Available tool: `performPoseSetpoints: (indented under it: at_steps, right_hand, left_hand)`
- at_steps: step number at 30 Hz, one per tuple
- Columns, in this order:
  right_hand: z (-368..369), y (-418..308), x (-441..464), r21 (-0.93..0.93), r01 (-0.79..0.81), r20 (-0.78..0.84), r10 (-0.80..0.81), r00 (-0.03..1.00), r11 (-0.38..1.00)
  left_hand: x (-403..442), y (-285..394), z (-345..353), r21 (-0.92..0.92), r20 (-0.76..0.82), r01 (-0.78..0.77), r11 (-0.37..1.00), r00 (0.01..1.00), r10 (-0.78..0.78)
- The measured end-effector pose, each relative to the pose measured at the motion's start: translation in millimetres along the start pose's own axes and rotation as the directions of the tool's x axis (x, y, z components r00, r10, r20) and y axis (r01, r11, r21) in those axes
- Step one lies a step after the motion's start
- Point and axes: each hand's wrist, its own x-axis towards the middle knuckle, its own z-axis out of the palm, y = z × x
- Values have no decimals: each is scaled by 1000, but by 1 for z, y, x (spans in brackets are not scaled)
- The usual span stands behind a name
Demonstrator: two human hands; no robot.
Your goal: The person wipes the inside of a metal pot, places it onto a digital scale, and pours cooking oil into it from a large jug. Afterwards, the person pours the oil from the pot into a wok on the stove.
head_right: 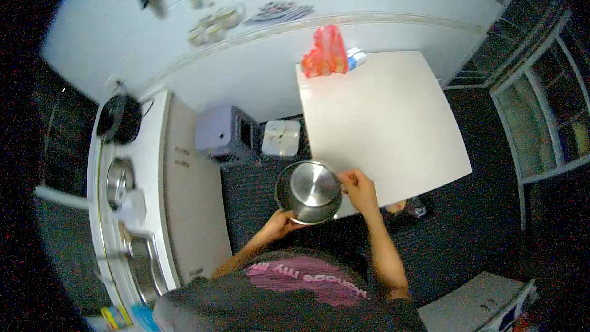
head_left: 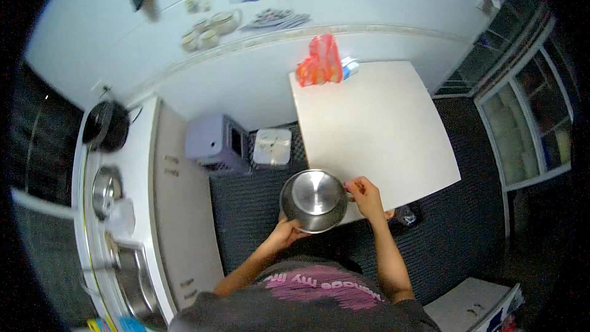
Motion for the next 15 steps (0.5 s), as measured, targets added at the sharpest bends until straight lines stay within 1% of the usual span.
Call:
performPoseSetpoints:
  at_steps: [1, 3, 4, 6, 7, 8, 9, 10, 11, 12, 14, 15]
  right_hand:
    - [6, 2, 42, 80, -96, 66, 91, 994, 992]
    - [10, 9, 139, 181, -143, 11, 143, 990, 973]
    - [12, 11, 198, 230, -159, -20, 168, 986, 960]
    - [16, 19, 310, 157, -189, 30, 186, 982, 969]
    - [25, 38, 371, 75, -164, -97, 171, 981, 984]
    - [31, 70, 435, 125, -173, -190, 195, 962, 977]
    - [34, 96, 496, 44, -223, -266, 226, 937, 974]
    - [33, 102, 543, -29, -308, -302, 286, 910, 951]
    - [38, 111, 581, -96, -395, -331, 345, 878, 913]
    - [44, 122, 608, -100, -407, -385, 342, 857, 908]
    - [52, 131, 647, -119, -414, -483, 312, 819, 903]
    - [56, 130, 655, -169, -388, -514, 255, 819, 906]
  left_hand:
    - [17, 22, -8, -12, -36, 8, 1000, 999, -8]
    - [59, 59, -37, 64, -58, -5, 998, 998, 8]
    - [94, 71, -72, 208, 29, -9, 978, 1000, 3]
    - [109, 117, -104, 296, -5, -131, 946, 990, 139]
    - [121, 142, -110, 11, -153, 156, 988, 976, -153]
    - [126, 163, -101, 14, -229, 110, 994, 968, -104]
    - [127, 188, -92, 28, -305, 57, 998, 951, -45]
    - [136, 207, -91, 49, -384, 10, 999, 923, 10]
    - [149, 216, -96, 26, -445, 82, 996, 894, -62]
    - [159, 221, -106, 5, -497, 147, 989, 859, -125]
    - [169, 217, -124, 142, -515, 229, 963, 848, -126]
    - [172, 208, -138, 306, -474, 243, 921, 877, -74]
